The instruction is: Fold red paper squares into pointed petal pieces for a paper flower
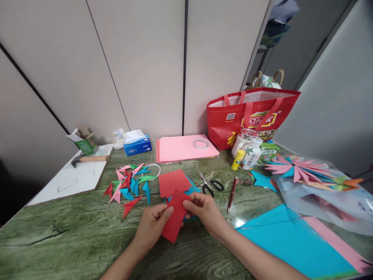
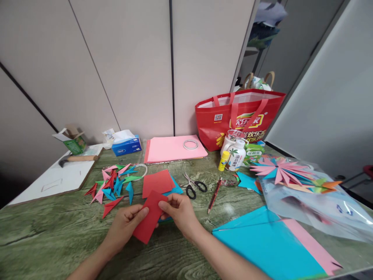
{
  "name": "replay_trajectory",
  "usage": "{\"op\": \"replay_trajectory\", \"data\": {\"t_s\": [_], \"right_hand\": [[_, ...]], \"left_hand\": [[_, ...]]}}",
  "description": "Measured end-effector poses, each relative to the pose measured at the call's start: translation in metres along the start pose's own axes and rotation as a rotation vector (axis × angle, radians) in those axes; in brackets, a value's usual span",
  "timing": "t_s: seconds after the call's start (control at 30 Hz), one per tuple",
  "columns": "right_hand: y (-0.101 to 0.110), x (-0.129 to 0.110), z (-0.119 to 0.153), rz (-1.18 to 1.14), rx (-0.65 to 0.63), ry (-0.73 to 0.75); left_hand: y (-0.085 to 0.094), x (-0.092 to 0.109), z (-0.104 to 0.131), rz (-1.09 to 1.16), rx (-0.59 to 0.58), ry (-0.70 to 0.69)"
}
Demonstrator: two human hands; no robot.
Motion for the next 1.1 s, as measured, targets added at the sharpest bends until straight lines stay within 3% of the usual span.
{"op": "replay_trajectory", "data": {"t_s": [0.3,0.6,0.7,0.93,1.1], "right_hand": [[-0.0008,0.0007,0.0001,0.057,-0.021,0.007],[0.0029,0.0045,-0.0001,0.43,-0.11,0.076],[0.0029,0.0048,0.0023,0.514,-0.129,0.082],[0.0048,0.0082,-0.0018,0.254,-0.261,-0.121],[0.0075,0.0031,-0.0049,0.164,-0.337,-0.149]], "left_hand": [[0.0016,-0.0014,-0.0015,-0.045,-0.012,0.009],[0.0041,0.003,-0.0034,-0.326,-0.13,-0.143],[0.0027,0.0004,-0.0019,-0.325,-0.171,-0.132],[0.004,0.0042,-0.0013,-0.27,-0.175,-0.042],[0.005,0.0024,-0.0028,-0.18,-0.138,0.024]]}}
Point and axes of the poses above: each hand's wrist, its own z-axis away from the middle knuckle, its own y-axis out of the back of the hand, x = y × z, the point moved 3 cm from there along -z, towards the middle knuckle, and after that the axes turned 10 degrees about -y, right-handed, at the moved point
